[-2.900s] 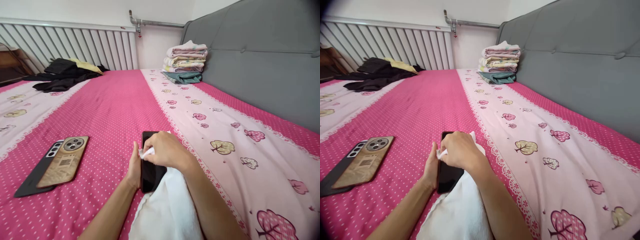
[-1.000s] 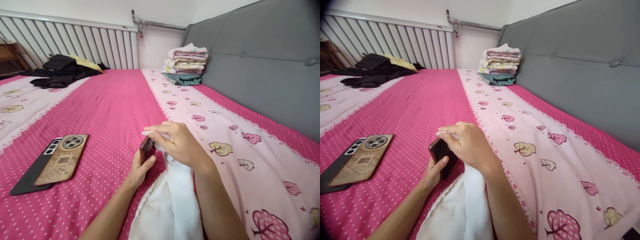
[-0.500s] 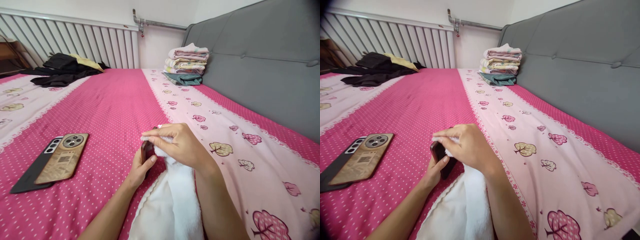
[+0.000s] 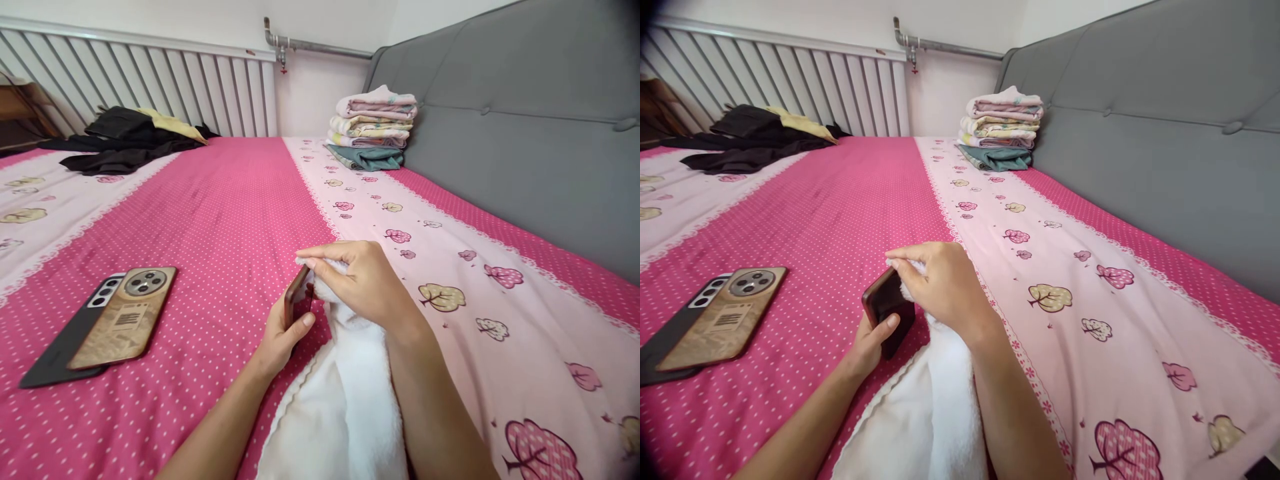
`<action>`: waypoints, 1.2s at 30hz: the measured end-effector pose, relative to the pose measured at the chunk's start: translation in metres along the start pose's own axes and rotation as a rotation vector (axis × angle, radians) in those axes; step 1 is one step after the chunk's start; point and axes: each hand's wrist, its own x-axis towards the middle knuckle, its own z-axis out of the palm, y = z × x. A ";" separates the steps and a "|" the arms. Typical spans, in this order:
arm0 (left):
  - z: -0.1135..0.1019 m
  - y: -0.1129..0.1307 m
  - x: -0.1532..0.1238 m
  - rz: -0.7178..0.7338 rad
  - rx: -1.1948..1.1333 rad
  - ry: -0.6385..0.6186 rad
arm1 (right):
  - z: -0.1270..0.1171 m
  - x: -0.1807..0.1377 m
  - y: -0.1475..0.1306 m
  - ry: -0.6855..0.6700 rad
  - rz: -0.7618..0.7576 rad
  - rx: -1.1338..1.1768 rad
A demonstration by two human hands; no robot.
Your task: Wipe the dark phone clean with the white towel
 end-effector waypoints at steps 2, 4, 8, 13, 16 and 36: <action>0.002 0.003 0.001 0.002 0.000 0.014 | 0.000 -0.002 -0.006 -0.042 -0.012 0.028; 0.004 0.005 0.001 0.013 0.005 0.026 | -0.001 -0.004 -0.012 -0.093 -0.024 0.049; 0.004 0.007 0.002 0.033 0.025 -0.001 | -0.006 -0.009 -0.024 -0.196 -0.059 0.088; 0.005 0.009 0.002 0.028 0.038 -0.062 | -0.009 -0.011 -0.029 -0.243 -0.067 0.105; 0.006 0.010 0.003 0.048 0.041 -0.023 | -0.009 -0.008 -0.024 -0.207 -0.003 0.116; 0.007 0.010 0.001 0.005 0.016 0.019 | -0.010 -0.009 -0.025 -0.237 0.017 0.174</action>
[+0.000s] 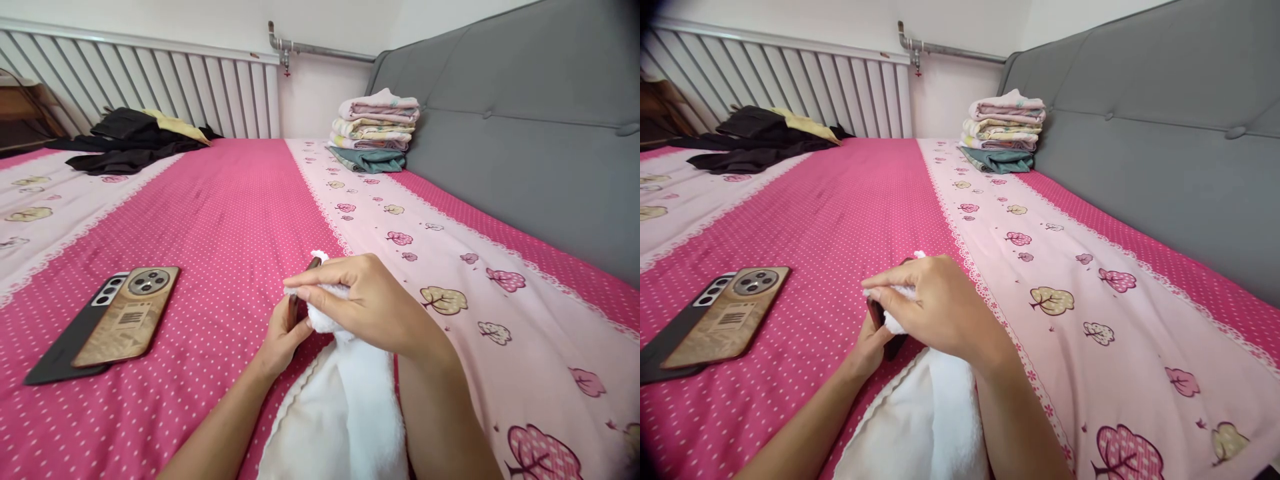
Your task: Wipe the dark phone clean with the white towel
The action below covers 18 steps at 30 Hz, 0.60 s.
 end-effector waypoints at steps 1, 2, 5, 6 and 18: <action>0.000 0.000 0.000 -0.022 0.001 0.003 | 0.000 -0.001 -0.003 -0.021 -0.004 0.005; 0.000 0.000 0.000 -0.041 -0.001 0.012 | 0.000 -0.002 -0.004 -0.034 -0.003 0.004; -0.001 -0.001 0.000 -0.057 -0.003 0.028 | 0.001 -0.002 -0.005 -0.030 0.007 -0.010; -0.001 -0.001 0.000 -0.045 0.002 0.024 | 0.001 -0.001 -0.004 -0.017 0.011 -0.010; -0.002 0.000 0.000 -0.030 -0.020 -0.025 | -0.001 0.012 0.030 0.221 0.100 -0.075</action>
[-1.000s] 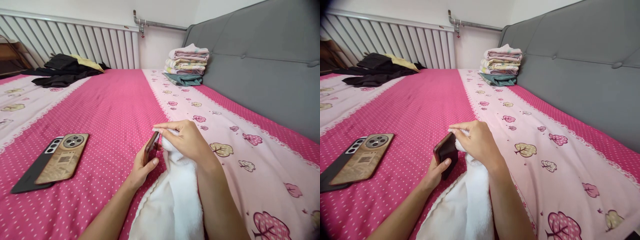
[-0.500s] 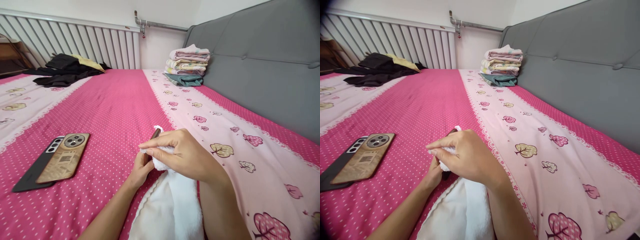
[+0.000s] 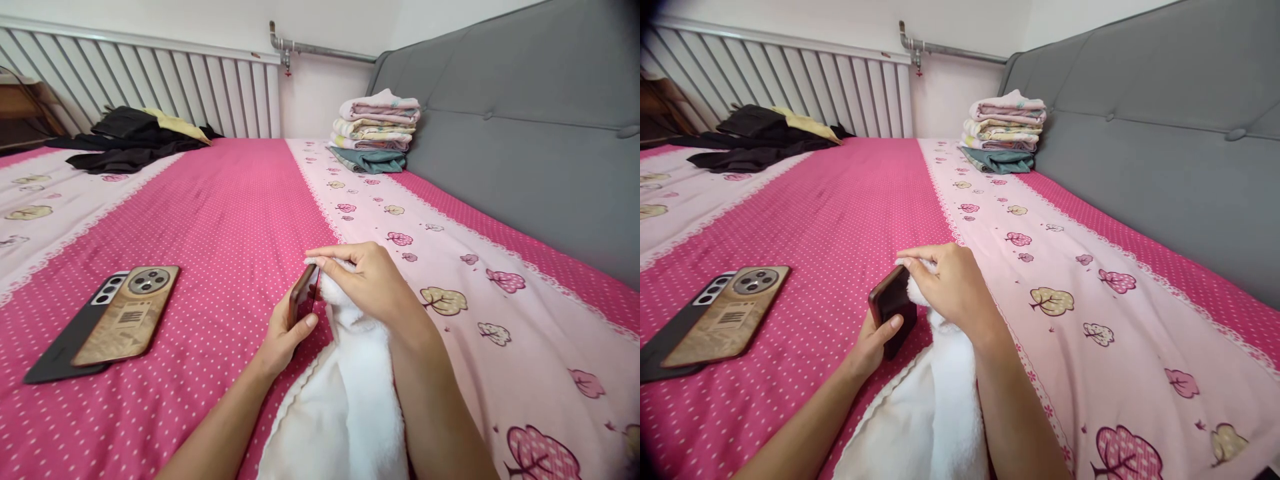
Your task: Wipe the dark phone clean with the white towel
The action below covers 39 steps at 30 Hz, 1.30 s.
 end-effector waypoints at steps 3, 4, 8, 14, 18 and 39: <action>-0.002 -0.002 -0.001 -0.018 0.006 0.018 | 0.002 0.002 0.006 0.035 0.023 -0.005; -0.002 -0.003 -0.001 -0.023 0.009 0.021 | 0.002 0.003 0.008 0.031 0.030 0.000; -0.005 -0.005 -0.002 -0.021 0.032 0.012 | 0.002 0.007 0.013 -0.036 0.035 0.042; -0.007 -0.009 -0.002 -0.048 0.038 0.064 | 0.002 0.011 0.020 -0.223 0.135 -0.092; -0.008 -0.010 -0.002 -0.056 0.018 0.082 | 0.007 0.013 0.025 -0.319 0.139 -0.149; -0.005 0.003 0.005 -0.184 0.061 -0.003 | 0.013 -0.005 -0.018 -0.056 -0.250 0.003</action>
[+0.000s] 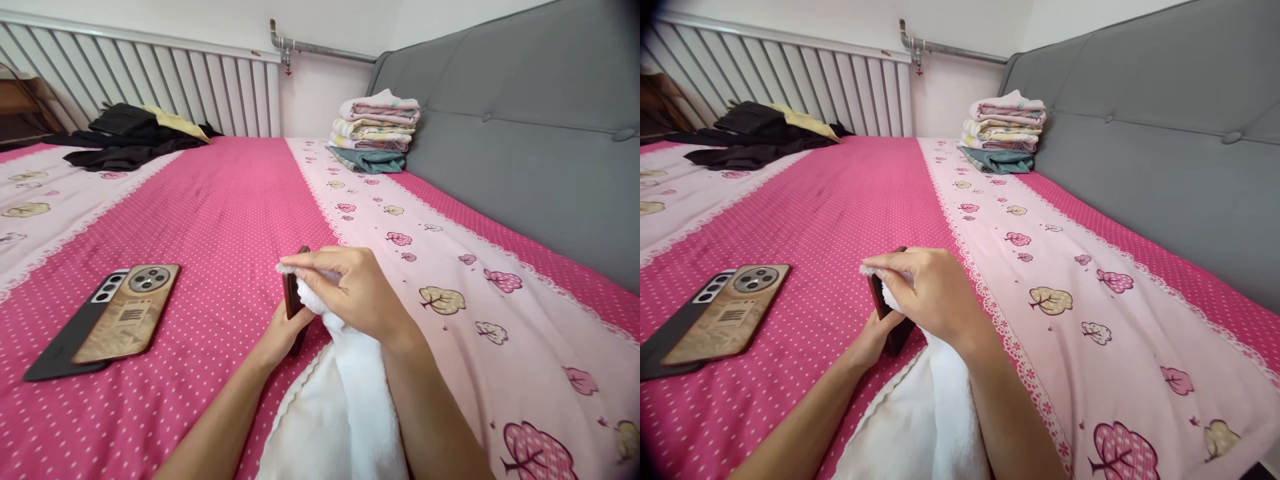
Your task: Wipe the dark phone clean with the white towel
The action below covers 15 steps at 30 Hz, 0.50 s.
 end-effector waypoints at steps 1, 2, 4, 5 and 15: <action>0.000 0.001 0.000 0.005 0.020 -0.015 | 0.001 0.000 0.000 -0.002 -0.010 -0.033; 0.000 0.002 0.000 0.003 0.037 -0.028 | 0.002 0.000 0.001 -0.004 -0.016 -0.063; 0.000 0.004 0.000 -0.012 0.066 -0.037 | 0.003 0.000 0.001 -0.008 -0.023 -0.112; 0.001 0.004 0.000 -0.017 0.080 -0.036 | 0.003 -0.001 0.000 -0.013 -0.028 -0.132; 0.000 0.000 0.003 -0.018 0.300 -0.066 | 0.004 -0.001 0.006 -0.195 0.045 -0.323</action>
